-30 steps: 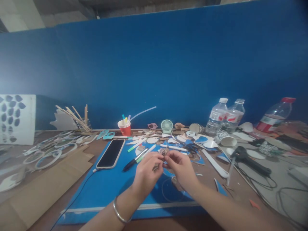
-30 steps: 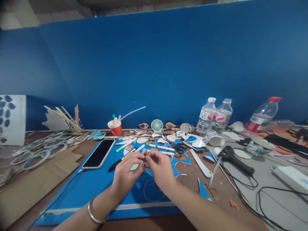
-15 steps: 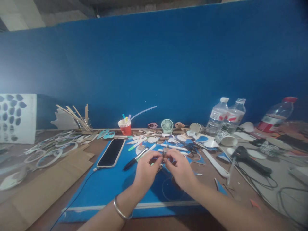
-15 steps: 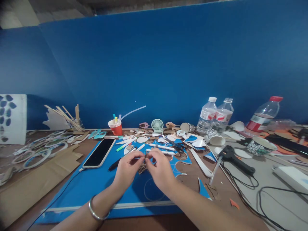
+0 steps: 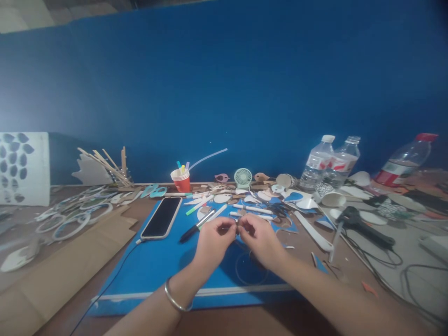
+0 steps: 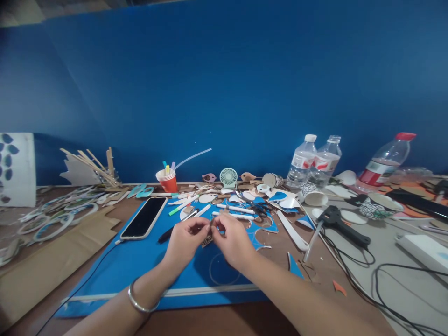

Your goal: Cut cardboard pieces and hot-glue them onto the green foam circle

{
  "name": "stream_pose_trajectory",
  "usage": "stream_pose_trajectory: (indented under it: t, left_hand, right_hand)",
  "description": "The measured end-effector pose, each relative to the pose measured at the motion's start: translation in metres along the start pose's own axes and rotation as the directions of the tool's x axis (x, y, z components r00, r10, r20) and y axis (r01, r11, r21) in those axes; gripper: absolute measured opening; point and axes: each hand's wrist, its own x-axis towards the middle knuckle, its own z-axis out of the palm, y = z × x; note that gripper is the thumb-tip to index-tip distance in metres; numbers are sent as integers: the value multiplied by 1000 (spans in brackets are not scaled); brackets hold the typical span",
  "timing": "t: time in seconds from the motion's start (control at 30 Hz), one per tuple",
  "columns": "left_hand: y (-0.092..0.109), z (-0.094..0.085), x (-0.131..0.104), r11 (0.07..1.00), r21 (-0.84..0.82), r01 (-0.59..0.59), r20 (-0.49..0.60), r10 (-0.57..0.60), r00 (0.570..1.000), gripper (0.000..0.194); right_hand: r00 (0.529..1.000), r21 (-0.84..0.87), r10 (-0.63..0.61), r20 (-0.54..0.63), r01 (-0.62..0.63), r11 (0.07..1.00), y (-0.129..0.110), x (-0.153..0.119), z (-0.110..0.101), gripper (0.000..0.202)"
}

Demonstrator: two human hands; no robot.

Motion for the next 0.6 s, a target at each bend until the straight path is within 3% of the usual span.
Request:
stream_pose_trajectory:
  t: [0.27,0.5,0.6]
  left_hand:
    - [-5,4,-3,993,118,13,-78,-3,997,10]
    - [-10,5,2,973,-197,121,-73,-138,988,10]
    - [-8,5,3,971,-213,105,-80,-125,989,11]
  right_hand:
    - [1000,18,9,-16,-9,1000,0,-2,6,12]
    - [989,287,149,5,-144,947,3,-2,7,10]
    - [984,310,178,-1,-169,936,4,-2,7,10]
